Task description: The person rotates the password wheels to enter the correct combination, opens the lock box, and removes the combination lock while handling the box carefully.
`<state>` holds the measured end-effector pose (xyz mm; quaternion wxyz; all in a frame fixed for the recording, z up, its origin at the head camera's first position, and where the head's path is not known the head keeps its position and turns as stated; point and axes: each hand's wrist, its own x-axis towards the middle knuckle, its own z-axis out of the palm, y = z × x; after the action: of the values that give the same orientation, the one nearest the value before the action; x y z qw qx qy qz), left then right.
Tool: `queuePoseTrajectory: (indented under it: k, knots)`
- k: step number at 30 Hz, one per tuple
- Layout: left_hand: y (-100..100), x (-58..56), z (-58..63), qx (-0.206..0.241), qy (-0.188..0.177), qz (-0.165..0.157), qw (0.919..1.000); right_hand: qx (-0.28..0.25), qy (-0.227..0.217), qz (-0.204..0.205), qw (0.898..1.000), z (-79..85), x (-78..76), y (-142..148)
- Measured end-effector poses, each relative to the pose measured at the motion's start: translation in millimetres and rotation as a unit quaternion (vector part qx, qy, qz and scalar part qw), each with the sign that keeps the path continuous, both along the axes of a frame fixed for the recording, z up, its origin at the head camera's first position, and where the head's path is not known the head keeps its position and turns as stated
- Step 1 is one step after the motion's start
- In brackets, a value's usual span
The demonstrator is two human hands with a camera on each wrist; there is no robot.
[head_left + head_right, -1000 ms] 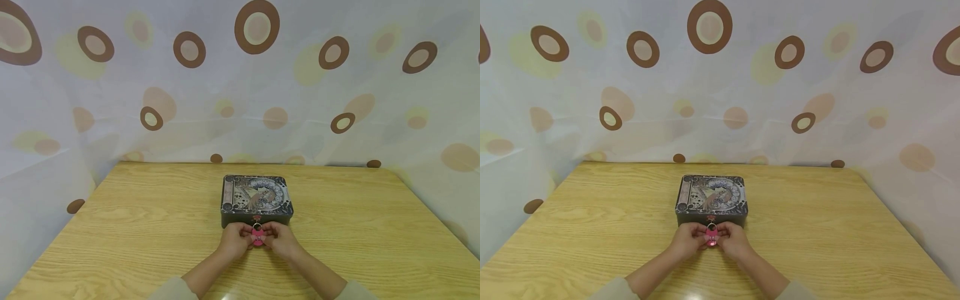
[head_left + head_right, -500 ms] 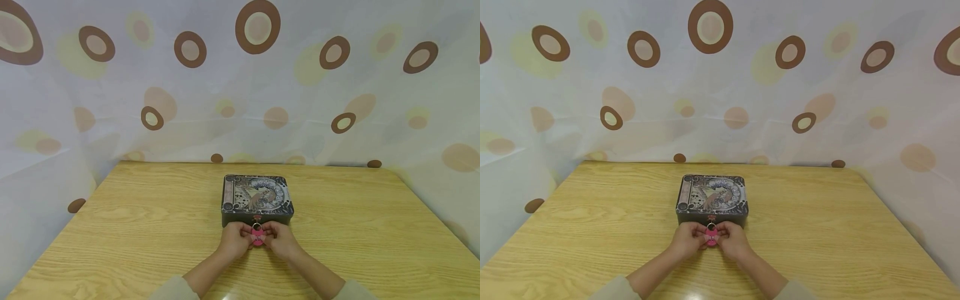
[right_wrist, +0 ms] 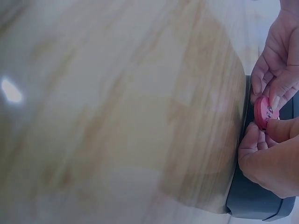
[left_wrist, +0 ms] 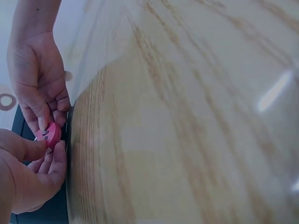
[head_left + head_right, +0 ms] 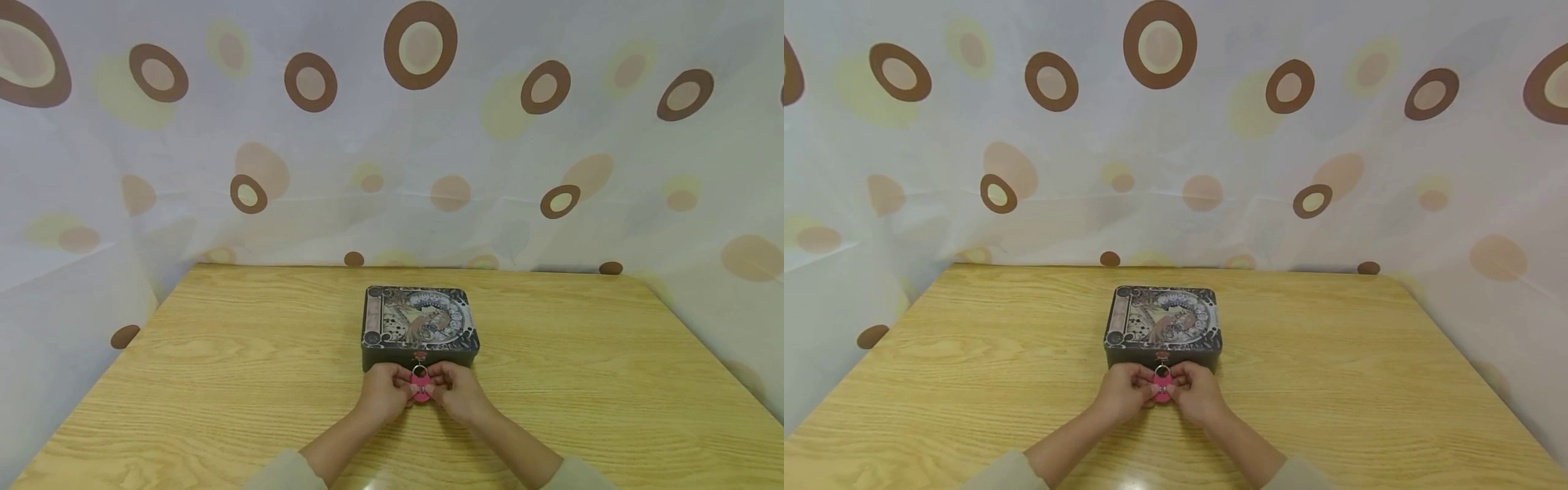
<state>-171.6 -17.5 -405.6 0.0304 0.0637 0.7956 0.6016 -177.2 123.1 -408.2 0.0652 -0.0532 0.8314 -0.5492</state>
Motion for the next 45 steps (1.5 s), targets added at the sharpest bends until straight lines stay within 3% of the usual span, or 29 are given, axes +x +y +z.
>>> queuePoseTrajectory:
  k: [17,26,34,45]
  knots:
    - [0.0,-0.1,0.8,-0.013,0.002,0.005,0.9999,0.006,0.017,-0.001,1.000,-1.3,0.8,-1.3]
    - [-1.6,-0.2,2.3,-0.014,-0.013,0.002,0.9998,0.014,-0.016,0.005,1.000,3.2,1.4,-0.8]
    - [-1.7,0.1,1.7,-0.010,-0.001,0.000,1.0000,0.000,-0.044,0.006,0.999,4.9,0.7,1.3]
    - [-2.2,0.0,0.2,-0.006,-0.002,0.002,1.0000,-0.013,-0.040,0.025,0.999,4.4,1.4,3.5]
